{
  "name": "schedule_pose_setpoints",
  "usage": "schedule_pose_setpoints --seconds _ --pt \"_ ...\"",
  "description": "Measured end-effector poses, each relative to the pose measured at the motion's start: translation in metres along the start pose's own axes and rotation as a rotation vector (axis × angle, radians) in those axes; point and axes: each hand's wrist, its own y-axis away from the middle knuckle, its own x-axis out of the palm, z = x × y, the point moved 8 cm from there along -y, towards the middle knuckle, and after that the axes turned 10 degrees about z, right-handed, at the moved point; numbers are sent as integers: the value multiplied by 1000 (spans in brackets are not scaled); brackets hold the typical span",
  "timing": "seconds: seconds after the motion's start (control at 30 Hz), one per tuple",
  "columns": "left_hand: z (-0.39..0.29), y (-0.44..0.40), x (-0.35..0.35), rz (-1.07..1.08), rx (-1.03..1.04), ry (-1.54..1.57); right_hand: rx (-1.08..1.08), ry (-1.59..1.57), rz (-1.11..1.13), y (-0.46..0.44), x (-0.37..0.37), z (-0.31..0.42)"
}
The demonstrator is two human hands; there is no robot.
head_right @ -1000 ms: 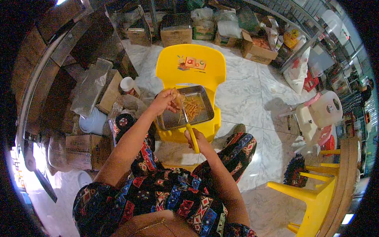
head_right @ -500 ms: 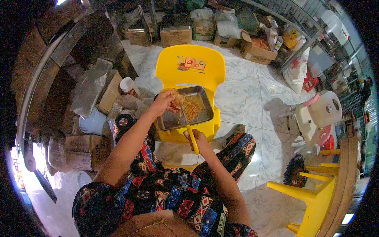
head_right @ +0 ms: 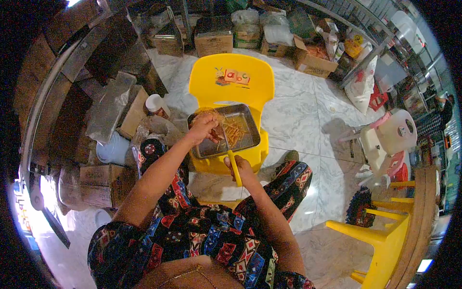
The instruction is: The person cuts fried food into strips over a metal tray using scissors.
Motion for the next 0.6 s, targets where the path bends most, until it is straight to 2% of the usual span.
schedule_pose_setpoints --seconds 0.17,0.33,0.4,0.6 --pt "0 0 0 -2 5 5 60 -25 -17 3 1 -1" --pt "0 3 3 5 18 38 8 -8 -9 -4 3 -6" --pt "10 1 16 119 -19 -34 -24 -23 -22 -6 3 -6" --pt "19 -2 11 96 -53 -2 25 -84 -31 -2 2 -6"
